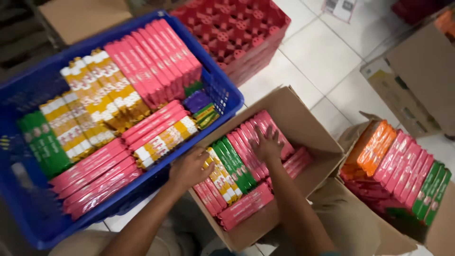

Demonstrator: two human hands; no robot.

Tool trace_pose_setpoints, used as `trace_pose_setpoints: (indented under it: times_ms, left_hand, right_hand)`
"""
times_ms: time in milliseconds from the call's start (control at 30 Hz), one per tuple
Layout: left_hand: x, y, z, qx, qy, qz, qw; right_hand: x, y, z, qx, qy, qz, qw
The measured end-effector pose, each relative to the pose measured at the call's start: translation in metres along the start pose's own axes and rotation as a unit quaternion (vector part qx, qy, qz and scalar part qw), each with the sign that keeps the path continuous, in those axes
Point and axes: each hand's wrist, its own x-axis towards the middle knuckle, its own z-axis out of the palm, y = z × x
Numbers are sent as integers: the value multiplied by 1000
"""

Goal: The person transfers small snack packets from a blue plastic crate into a cardboard box, arranging them by color and type. The person repeatedly picks up stacks of pink, yellow, and green packets and places them into the box, organizing them into neat rows.

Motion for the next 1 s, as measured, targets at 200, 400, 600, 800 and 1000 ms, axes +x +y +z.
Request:
trace_pose_setpoints:
  times_ms: [200, 400, 600, 800, 1000]
  left_hand:
    - [-6, -4, 16, -6, -8, 18, 1000]
    - [0, -2, -11, 11, 7, 45, 999]
    - [28, -53, -86, -20, 179, -174, 968]
    - [34, -128, -192, 58, -60, -367, 927]
    - [12, -174, -181, 104, -109, -377, 914]
  right_hand:
    - [-14, -35, -45, 255, 13, -216, 942]
    - [-87, -90, -125, 204, 73, -335, 917]
    - [-175, -129, -153, 271, -69, -404, 871]
    - [-200, -144, -141, 161, -160, -399, 889]
    - [-208, -145, -115, 171, -170, -482, 842]
